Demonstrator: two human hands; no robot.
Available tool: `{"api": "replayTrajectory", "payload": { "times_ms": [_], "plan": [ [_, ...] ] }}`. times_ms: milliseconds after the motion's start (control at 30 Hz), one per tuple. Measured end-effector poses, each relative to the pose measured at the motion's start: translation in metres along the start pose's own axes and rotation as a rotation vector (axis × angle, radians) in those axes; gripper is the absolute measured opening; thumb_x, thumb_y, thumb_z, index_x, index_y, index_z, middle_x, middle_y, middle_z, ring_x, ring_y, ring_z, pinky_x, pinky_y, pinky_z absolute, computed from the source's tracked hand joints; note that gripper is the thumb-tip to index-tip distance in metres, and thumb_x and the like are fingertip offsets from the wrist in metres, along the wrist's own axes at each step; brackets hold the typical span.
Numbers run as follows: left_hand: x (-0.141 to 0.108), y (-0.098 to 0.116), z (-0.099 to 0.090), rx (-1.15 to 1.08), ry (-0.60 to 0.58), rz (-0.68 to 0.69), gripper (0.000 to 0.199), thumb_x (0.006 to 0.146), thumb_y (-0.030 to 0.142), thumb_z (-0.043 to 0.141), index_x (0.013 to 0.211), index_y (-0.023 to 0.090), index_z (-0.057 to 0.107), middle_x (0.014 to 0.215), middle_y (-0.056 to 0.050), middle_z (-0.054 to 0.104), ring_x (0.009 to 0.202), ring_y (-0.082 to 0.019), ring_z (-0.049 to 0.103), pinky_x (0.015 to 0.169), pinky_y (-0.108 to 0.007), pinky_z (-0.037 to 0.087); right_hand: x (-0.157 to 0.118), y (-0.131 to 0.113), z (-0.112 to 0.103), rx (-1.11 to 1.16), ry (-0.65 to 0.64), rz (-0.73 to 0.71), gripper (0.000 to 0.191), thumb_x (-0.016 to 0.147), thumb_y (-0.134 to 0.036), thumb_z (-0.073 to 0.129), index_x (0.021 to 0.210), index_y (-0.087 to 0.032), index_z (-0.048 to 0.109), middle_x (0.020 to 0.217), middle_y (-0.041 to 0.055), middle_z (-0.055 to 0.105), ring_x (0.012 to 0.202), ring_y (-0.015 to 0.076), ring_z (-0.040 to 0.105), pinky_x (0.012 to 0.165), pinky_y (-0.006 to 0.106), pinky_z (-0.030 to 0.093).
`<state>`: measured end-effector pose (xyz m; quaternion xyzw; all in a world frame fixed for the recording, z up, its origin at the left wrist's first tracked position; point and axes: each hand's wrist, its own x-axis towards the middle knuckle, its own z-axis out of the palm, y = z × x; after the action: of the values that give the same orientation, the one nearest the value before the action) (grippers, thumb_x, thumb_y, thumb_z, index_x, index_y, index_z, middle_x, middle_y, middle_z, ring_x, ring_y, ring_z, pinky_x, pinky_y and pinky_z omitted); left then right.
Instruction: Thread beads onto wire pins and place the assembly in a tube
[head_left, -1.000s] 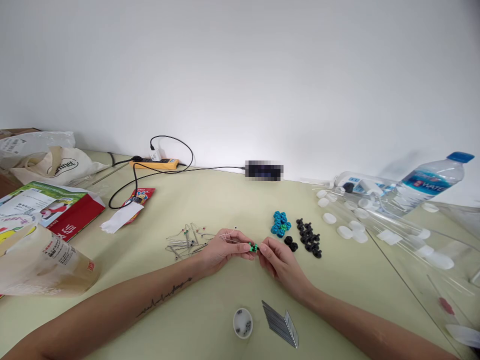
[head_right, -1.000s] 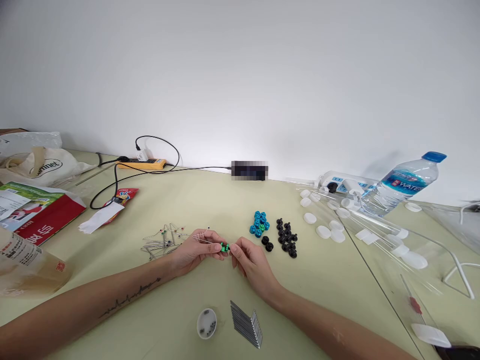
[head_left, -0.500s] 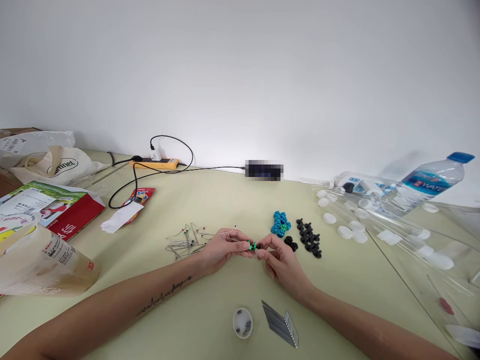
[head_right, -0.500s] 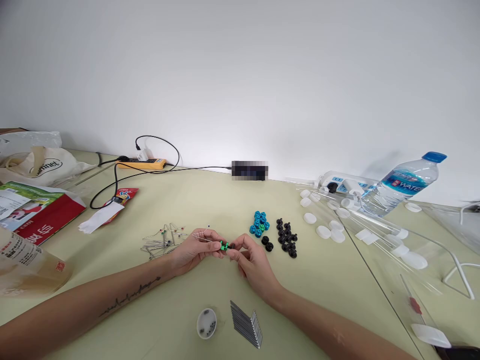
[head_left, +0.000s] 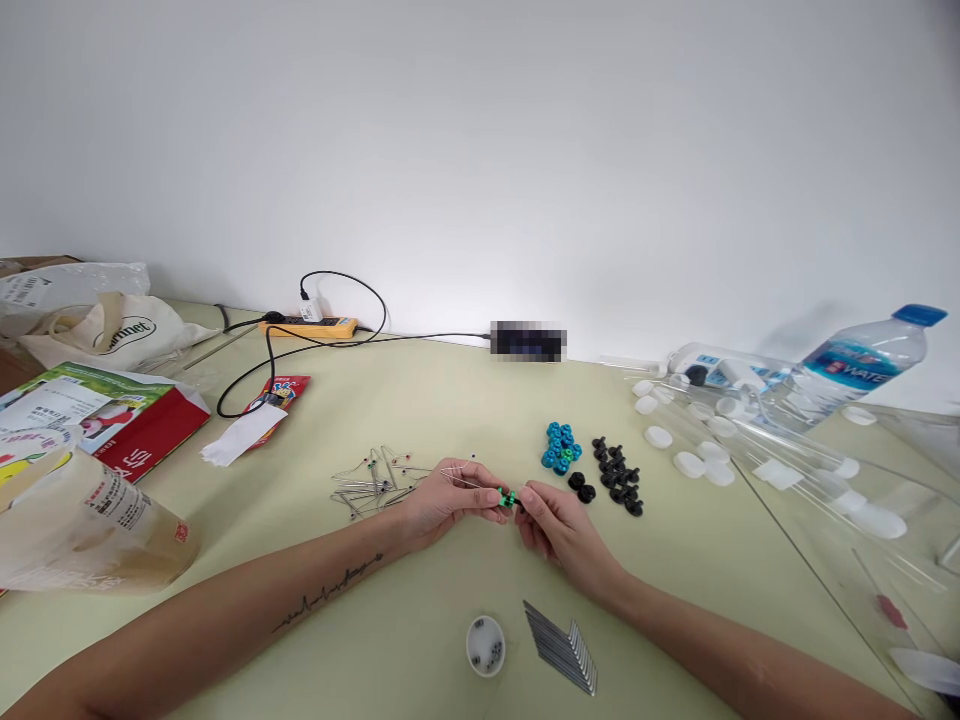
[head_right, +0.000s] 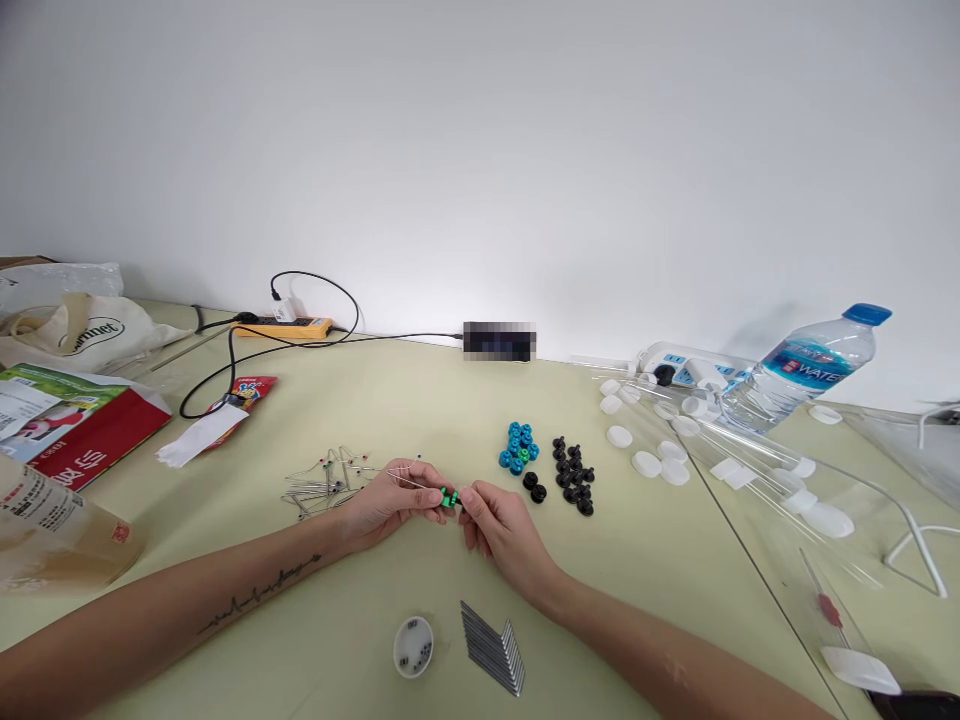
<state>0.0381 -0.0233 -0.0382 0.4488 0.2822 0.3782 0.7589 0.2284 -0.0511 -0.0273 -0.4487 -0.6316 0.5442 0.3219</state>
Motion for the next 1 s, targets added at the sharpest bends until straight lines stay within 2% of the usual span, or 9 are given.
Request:
{"api": "replayTrajectory", "payload": {
  "times_ms": [233, 400, 467, 667, 867, 1000],
  "plan": [
    [0.0012, -0.0007, -0.0007, -0.081, 0.034, 0.000, 0.021, 0.069, 0.019, 0.075, 0.084, 0.007, 0.068, 0.079, -0.009, 0.070, 0.073, -0.016, 0.067, 0.070, -0.024, 0.053, -0.0011, 0.0031, 0.0013, 0.022, 0.068, 0.001, 0.054, 0.093, -0.054, 0.028, 0.065, -0.016, 0.052, 0.051, 0.0005, 0.052, 0.041, 0.0080, 0.040, 0.040, 0.020, 0.029],
    [0.0028, 0.0022, 0.0002, -0.173, 0.104, 0.032, 0.019, 0.070, 0.019, 0.074, 0.084, 0.007, 0.068, 0.079, -0.009, 0.070, 0.074, -0.014, 0.066, 0.072, -0.021, 0.052, -0.0023, 0.0004, -0.0002, 0.112, 0.130, -0.081, 0.035, 0.094, -0.050, 0.032, 0.103, -0.022, 0.051, 0.088, 0.0020, 0.058, 0.043, 0.0055, 0.039, 0.036, 0.019, 0.028],
    [0.0031, 0.0024, 0.0003, -0.178, 0.113, 0.036, 0.019, 0.069, 0.018, 0.075, 0.083, 0.007, 0.068, 0.078, -0.009, 0.070, 0.073, -0.013, 0.066, 0.071, -0.020, 0.051, -0.0025, -0.0006, -0.0008, 0.132, 0.125, -0.086, 0.035, 0.094, -0.049, 0.033, 0.108, -0.022, 0.050, 0.094, 0.0036, 0.057, 0.044, 0.0056, 0.039, 0.036, 0.019, 0.029],
    [0.0032, 0.0001, -0.0010, -0.155, 0.139, 0.033, 0.019, 0.070, 0.019, 0.074, 0.084, 0.008, 0.068, 0.081, -0.008, 0.070, 0.076, -0.014, 0.067, 0.072, -0.019, 0.052, -0.0017, 0.0012, -0.0001, 0.086, 0.099, -0.063, 0.044, 0.095, -0.050, 0.029, 0.096, -0.016, 0.058, 0.076, 0.0033, 0.058, 0.042, 0.0059, 0.038, 0.036, 0.019, 0.029],
    [0.0027, 0.0001, -0.0004, -0.147, 0.120, 0.041, 0.018, 0.070, 0.018, 0.074, 0.083, 0.008, 0.069, 0.081, -0.007, 0.069, 0.079, -0.016, 0.067, 0.075, -0.023, 0.052, -0.0020, -0.0009, -0.0002, 0.145, 0.125, -0.073, 0.037, 0.094, -0.048, 0.033, 0.116, -0.023, 0.047, 0.088, 0.0029, 0.059, 0.044, 0.0057, 0.040, 0.036, 0.018, 0.029],
    [0.0024, 0.0005, 0.0010, -0.126, 0.129, 0.043, 0.019, 0.069, 0.019, 0.075, 0.083, 0.008, 0.069, 0.079, -0.007, 0.070, 0.077, -0.016, 0.067, 0.076, -0.025, 0.052, -0.0015, -0.0011, -0.0007, 0.131, 0.103, -0.053, 0.041, 0.094, -0.050, 0.031, 0.100, -0.018, 0.055, 0.082, 0.0036, 0.060, 0.043, 0.0063, 0.040, 0.036, 0.019, 0.028]
  ]
}}
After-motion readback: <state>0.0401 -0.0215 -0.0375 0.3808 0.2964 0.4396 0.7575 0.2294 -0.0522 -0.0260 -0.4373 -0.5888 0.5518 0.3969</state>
